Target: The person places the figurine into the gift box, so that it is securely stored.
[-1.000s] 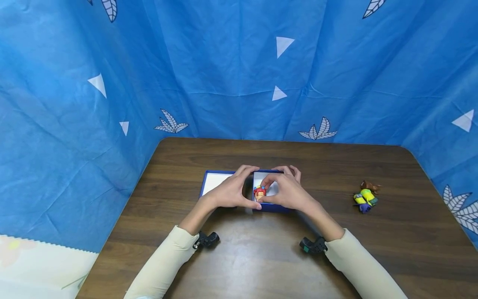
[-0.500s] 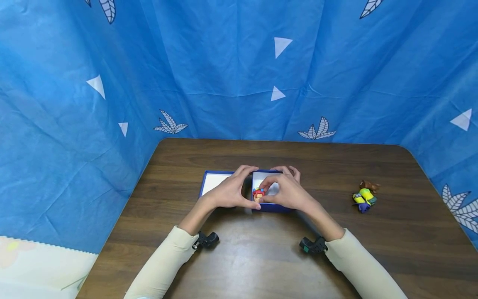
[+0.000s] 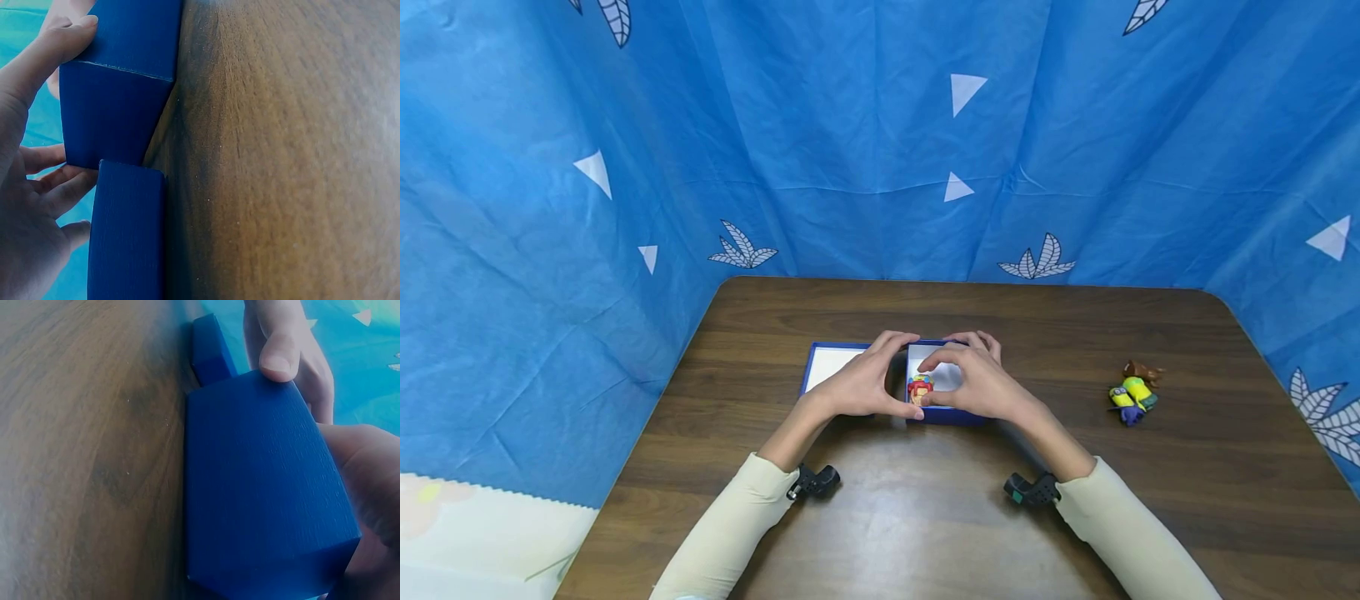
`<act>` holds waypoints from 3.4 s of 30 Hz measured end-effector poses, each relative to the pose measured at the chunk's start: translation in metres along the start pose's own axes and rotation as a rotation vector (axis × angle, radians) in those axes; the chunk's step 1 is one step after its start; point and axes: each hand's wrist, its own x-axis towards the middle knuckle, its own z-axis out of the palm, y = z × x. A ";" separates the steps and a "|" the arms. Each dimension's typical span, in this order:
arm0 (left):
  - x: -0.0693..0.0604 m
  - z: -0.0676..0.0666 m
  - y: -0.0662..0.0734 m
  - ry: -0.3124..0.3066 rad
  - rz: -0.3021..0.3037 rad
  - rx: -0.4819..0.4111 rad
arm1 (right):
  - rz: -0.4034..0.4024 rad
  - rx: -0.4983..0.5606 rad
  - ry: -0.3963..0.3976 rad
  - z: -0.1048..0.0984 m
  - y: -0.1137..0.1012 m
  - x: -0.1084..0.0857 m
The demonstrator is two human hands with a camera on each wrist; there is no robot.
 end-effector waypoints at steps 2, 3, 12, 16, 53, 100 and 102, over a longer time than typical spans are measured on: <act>0.000 0.000 0.000 0.001 0.001 0.000 | -0.011 0.005 0.013 0.000 0.002 0.000; 0.000 0.000 0.000 0.002 0.001 0.001 | -0.020 0.012 0.022 -0.001 0.003 0.000; 0.001 0.001 0.000 0.005 0.005 0.007 | -0.089 0.075 0.107 -0.010 0.016 -0.006; 0.002 0.000 0.001 0.004 -0.002 0.001 | -0.046 0.104 0.150 -0.016 0.022 -0.012; -0.002 0.001 0.000 0.006 -0.004 0.006 | 0.227 0.071 0.283 -0.097 0.095 -0.137; -0.001 -0.001 0.001 0.008 -0.012 -0.002 | 0.445 -0.069 0.468 -0.104 0.159 -0.190; -0.001 0.000 0.001 0.007 -0.012 -0.002 | 0.467 -0.078 0.441 -0.104 0.159 -0.190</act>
